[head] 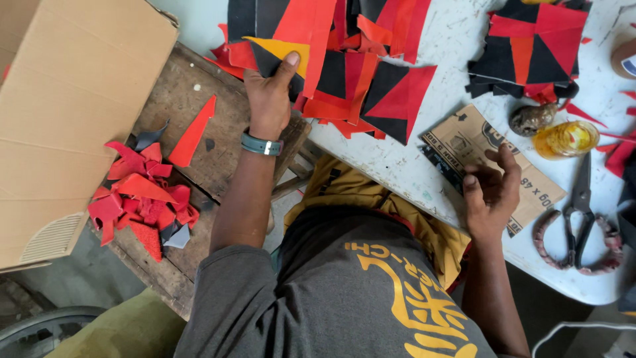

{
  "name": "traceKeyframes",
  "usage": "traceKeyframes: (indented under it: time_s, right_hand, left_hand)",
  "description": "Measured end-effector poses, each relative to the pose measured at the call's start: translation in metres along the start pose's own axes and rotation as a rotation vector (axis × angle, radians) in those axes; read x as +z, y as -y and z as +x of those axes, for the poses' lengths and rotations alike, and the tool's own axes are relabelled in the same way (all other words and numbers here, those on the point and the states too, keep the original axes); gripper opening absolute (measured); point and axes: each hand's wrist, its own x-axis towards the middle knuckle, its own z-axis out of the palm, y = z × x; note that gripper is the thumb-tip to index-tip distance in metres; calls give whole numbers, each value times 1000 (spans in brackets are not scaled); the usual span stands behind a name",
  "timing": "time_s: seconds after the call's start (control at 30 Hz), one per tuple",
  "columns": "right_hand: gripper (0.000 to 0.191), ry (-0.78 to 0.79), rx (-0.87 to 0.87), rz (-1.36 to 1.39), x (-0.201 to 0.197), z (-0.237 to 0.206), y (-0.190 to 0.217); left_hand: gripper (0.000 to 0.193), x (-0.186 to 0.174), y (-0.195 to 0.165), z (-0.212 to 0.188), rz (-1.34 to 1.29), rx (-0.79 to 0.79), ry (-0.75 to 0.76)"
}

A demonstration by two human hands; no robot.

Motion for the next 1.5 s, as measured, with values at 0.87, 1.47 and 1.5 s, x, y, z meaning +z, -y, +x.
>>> traceKeyframes:
  time_s: [0.87, 1.47, 1.5]
  right_hand:
    - [67, 7, -46, -250, 12, -4, 12]
    - [62, -5, -131, -497, 10, -7, 28]
    - [63, -15, -138, -495, 12, -6, 28]
  left_hand:
    - [42, -43, 24, 48, 465, -568, -148]
    - [17, 215, -134, -174, -517, -217, 1530]
    - [20, 224, -136, -180, -606, -233, 1586]
